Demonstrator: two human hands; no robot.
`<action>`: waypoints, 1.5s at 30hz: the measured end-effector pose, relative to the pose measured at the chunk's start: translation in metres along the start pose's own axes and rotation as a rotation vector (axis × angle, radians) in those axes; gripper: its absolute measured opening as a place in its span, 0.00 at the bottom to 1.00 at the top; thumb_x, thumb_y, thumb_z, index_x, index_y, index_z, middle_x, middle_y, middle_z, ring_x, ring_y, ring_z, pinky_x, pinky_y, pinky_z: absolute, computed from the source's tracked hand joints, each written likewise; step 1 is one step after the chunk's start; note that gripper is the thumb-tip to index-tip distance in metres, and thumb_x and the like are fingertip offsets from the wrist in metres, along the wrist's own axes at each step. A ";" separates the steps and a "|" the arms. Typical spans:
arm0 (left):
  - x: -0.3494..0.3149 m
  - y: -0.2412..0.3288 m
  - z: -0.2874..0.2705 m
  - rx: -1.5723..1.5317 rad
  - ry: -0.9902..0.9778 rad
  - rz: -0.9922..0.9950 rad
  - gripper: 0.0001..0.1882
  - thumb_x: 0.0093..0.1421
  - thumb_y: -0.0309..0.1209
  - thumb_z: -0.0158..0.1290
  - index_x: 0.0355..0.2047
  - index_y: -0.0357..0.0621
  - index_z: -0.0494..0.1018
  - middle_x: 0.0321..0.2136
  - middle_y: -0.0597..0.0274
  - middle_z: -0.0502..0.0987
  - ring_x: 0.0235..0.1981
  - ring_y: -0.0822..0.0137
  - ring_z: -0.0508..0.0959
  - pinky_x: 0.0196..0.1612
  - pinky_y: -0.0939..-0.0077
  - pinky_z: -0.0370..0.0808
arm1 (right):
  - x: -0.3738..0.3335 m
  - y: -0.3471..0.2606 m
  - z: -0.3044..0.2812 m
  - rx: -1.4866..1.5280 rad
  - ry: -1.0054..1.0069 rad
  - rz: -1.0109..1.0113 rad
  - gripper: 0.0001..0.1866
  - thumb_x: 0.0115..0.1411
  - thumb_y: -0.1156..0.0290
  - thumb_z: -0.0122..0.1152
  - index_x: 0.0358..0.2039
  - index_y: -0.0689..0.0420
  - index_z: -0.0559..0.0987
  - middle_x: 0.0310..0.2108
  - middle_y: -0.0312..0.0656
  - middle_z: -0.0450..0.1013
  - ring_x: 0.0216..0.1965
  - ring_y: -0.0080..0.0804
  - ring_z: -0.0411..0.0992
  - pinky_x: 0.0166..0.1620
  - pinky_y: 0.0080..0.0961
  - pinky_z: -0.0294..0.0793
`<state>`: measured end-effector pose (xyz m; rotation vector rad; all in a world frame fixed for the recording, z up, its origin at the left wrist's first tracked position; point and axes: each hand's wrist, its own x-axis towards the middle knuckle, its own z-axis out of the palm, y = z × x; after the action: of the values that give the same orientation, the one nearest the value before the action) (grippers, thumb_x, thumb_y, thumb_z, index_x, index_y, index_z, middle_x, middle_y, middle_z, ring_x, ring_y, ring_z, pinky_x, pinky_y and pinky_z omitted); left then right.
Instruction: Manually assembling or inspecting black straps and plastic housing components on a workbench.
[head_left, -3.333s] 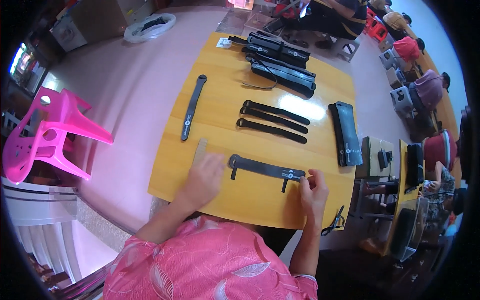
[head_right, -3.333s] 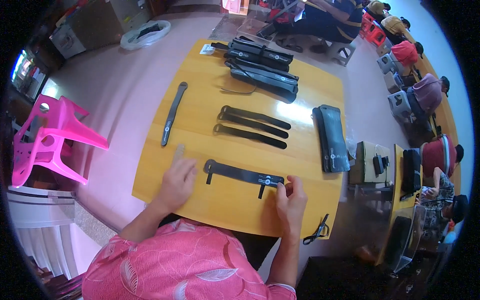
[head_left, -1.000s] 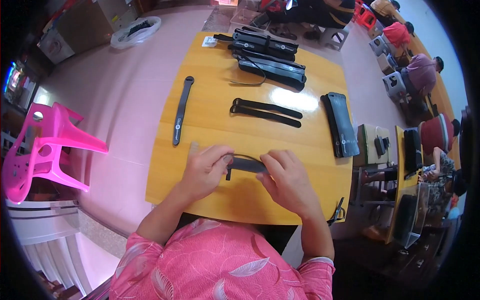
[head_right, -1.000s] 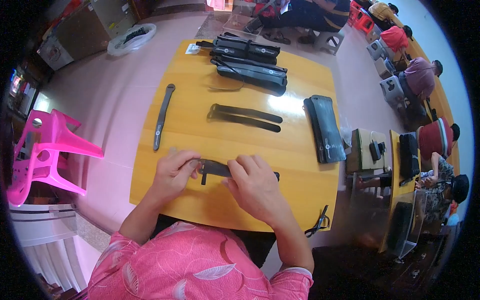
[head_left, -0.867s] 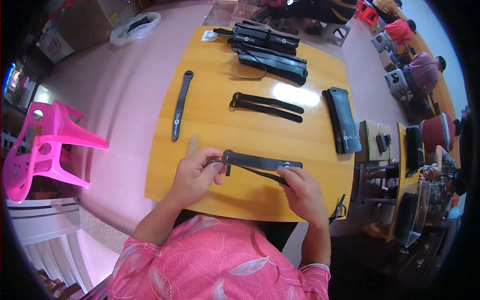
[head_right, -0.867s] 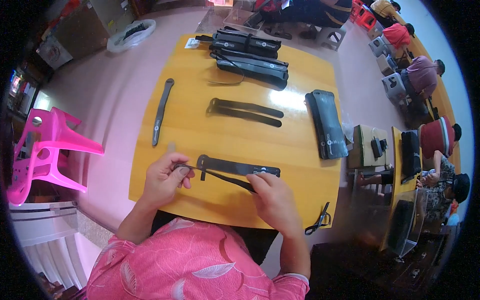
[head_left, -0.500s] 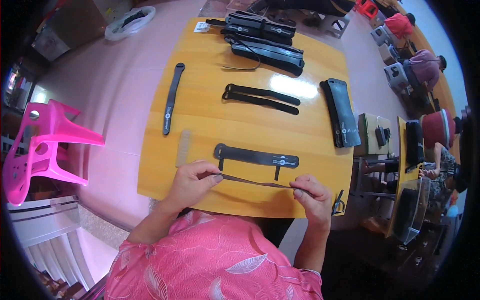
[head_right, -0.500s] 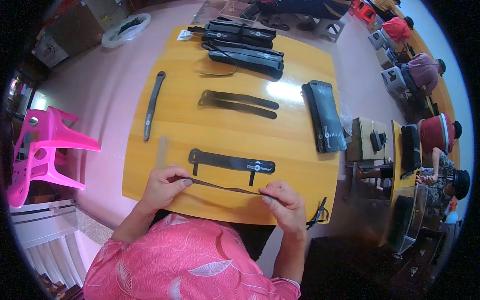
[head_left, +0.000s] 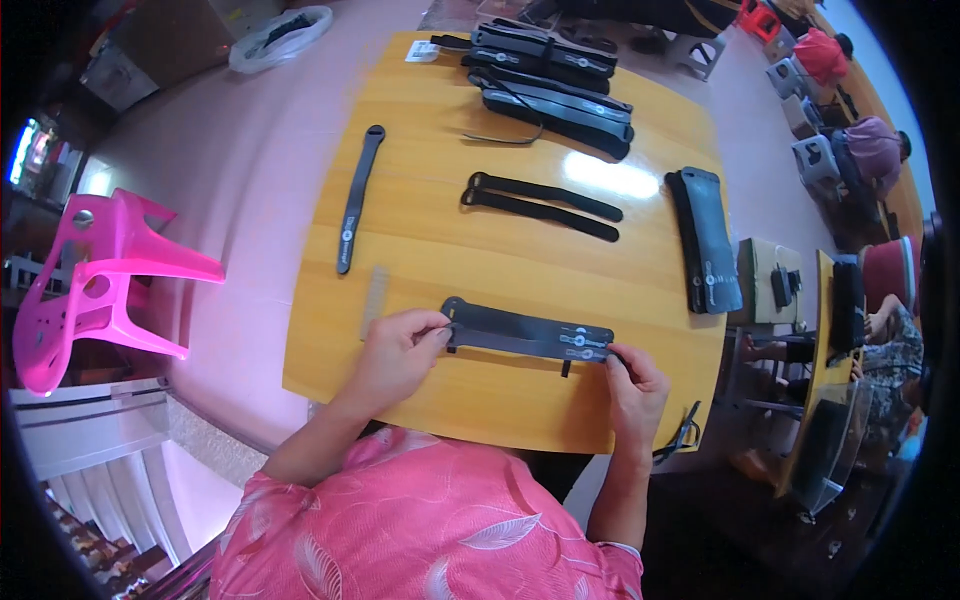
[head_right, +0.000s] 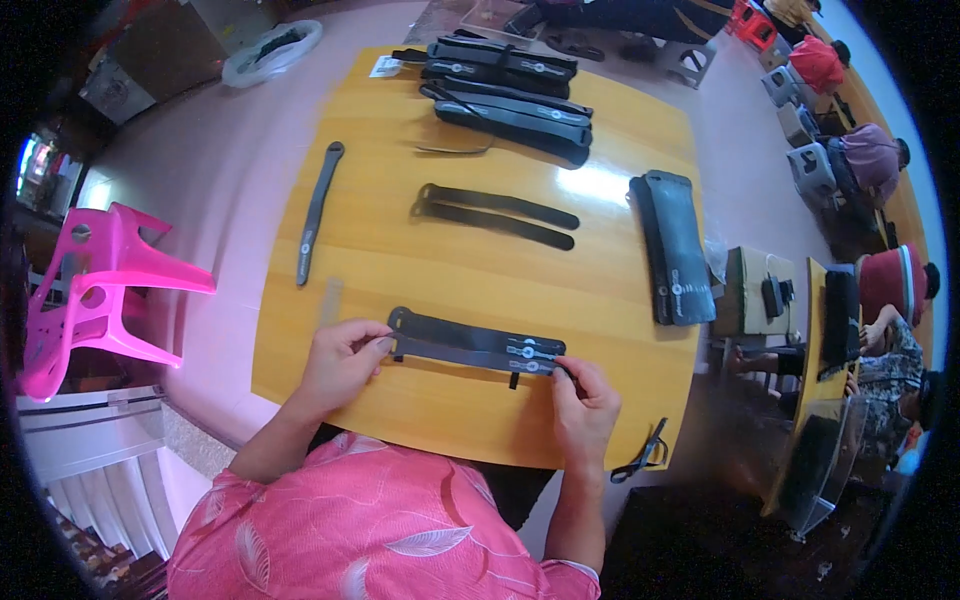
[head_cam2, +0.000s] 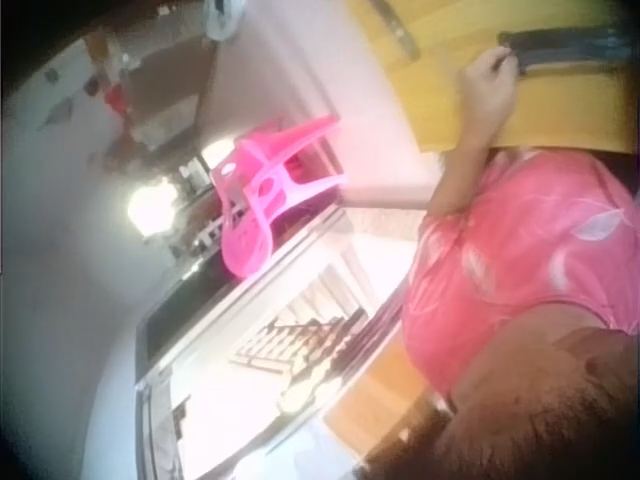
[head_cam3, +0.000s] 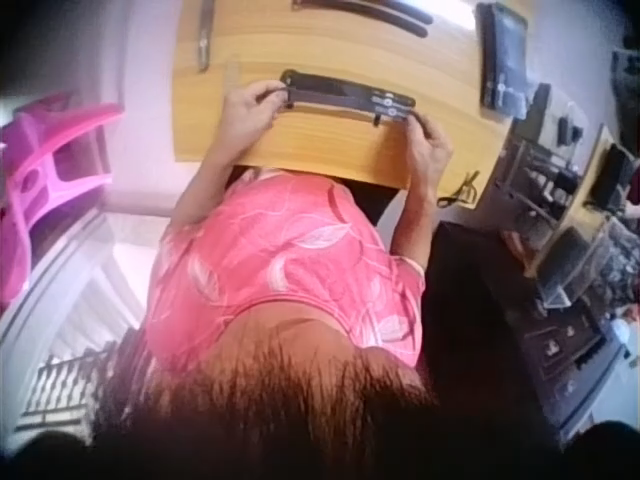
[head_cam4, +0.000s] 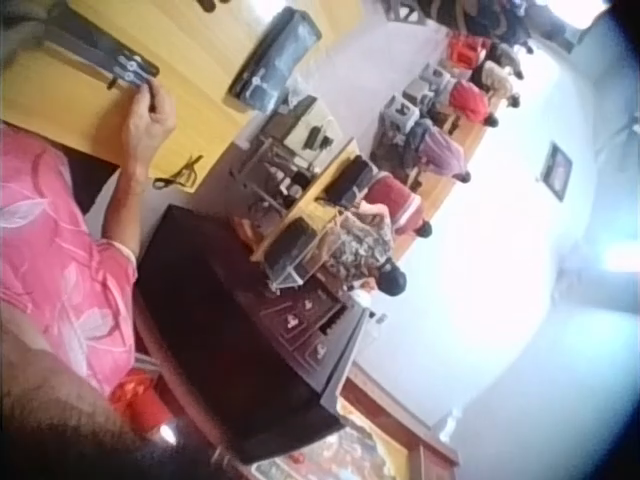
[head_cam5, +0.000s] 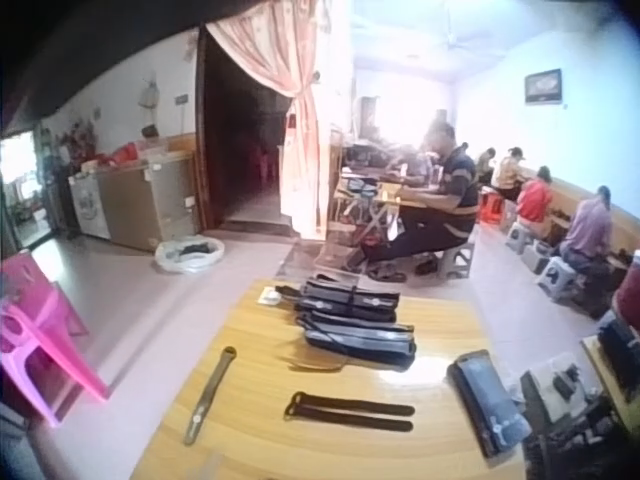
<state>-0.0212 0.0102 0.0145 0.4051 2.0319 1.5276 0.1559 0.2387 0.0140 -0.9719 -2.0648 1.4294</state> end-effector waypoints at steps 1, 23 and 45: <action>0.003 -0.005 0.002 0.126 0.036 0.087 0.05 0.58 0.22 0.55 0.34 0.33 0.76 0.24 0.65 0.76 0.22 0.79 0.73 0.24 0.85 0.69 | 0.000 -0.001 0.002 0.007 -0.007 0.000 0.09 0.56 0.80 0.59 0.39 0.66 0.78 0.26 0.33 0.73 0.28 0.18 0.69 0.34 0.14 0.69; 0.016 -0.008 0.014 0.224 0.180 0.063 0.02 0.54 0.20 0.57 0.28 0.33 0.76 0.19 0.66 0.76 0.21 0.82 0.73 0.24 0.87 0.69 | 0.009 0.011 0.011 -0.099 0.060 0.074 0.07 0.52 0.81 0.61 0.33 0.66 0.79 0.24 0.35 0.74 0.24 0.17 0.69 0.30 0.16 0.69; 0.018 -0.017 0.008 0.228 0.144 -0.043 0.05 0.55 0.25 0.55 0.28 0.34 0.75 0.18 0.59 0.75 0.19 0.74 0.73 0.23 0.78 0.69 | 0.010 0.003 0.008 -0.028 0.015 0.119 0.04 0.55 0.80 0.61 0.32 0.65 0.79 0.24 0.31 0.72 0.27 0.15 0.67 0.31 0.14 0.67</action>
<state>-0.0297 0.0210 -0.0079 0.3440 2.3222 1.3378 0.1446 0.2425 0.0082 -1.1305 -2.0517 1.4511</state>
